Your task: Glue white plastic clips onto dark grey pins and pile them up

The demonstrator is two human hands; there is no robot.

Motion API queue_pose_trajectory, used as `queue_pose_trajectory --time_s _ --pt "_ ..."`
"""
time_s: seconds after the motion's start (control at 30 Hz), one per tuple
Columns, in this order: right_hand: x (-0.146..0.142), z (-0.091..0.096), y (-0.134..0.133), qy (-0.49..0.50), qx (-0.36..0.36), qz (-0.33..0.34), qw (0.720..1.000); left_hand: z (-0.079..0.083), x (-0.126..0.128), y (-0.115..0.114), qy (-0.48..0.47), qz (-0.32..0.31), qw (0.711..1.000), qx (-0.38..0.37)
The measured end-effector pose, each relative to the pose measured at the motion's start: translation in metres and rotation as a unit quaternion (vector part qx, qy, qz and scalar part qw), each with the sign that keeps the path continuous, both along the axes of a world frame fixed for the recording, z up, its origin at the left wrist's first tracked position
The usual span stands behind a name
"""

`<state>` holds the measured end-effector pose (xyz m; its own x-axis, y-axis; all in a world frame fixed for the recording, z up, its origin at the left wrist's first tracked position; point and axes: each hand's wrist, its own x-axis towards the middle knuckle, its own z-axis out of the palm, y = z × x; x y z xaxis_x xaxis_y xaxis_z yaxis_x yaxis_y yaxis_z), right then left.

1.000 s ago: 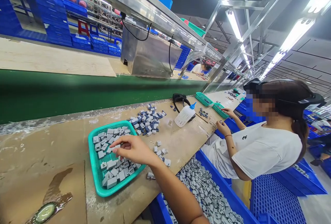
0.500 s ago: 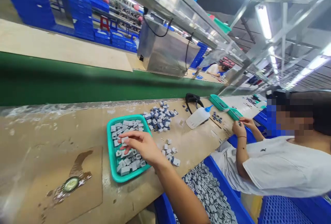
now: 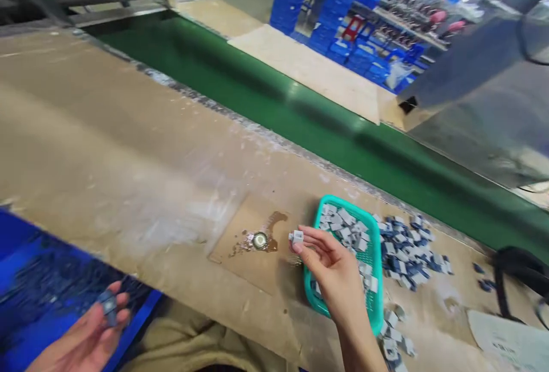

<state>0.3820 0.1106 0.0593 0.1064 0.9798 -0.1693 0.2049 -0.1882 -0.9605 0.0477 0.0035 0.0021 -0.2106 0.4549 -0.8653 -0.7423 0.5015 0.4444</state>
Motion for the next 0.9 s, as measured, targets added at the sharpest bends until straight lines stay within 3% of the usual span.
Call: queue_pose_trajectory --time_s 0.07,0.2,0.3,0.53,0.63,0.7,0.8,0.9 --pt "-0.01 -0.005 0.003 -0.129 0.069 0.057 0.988 0.012 0.014 0.006 -0.048 -0.023 0.999 0.004" --pt "-0.026 -0.014 0.009 -0.324 0.211 0.192 0.902 0.027 0.039 0.024 -0.091 -0.097 0.99 0.049" --pt "-0.031 -0.016 0.011 -0.376 0.245 0.233 0.863 0.028 0.049 0.03 -0.081 -0.114 0.987 0.076" --pt "-0.031 -0.021 0.012 -0.406 0.248 0.265 0.839 0.031 0.06 0.03 -0.094 -0.128 0.981 0.108" --pt "-0.032 -0.02 0.012 -0.397 0.24 0.265 0.845 0.03 0.064 0.029 -0.133 -0.123 0.974 0.134" --pt "-0.031 -0.017 0.011 -0.37 0.222 0.248 0.867 0.029 0.067 0.029 -0.16 -0.108 0.969 0.152" --pt "-0.029 -0.009 0.008 -0.281 0.16 0.193 0.926 0.03 0.076 0.033 -0.154 -0.099 0.97 0.16" --pt "-0.027 0.001 0.002 -0.134 0.047 0.126 0.982 0.032 0.09 0.041 -0.117 -0.108 0.971 0.181"
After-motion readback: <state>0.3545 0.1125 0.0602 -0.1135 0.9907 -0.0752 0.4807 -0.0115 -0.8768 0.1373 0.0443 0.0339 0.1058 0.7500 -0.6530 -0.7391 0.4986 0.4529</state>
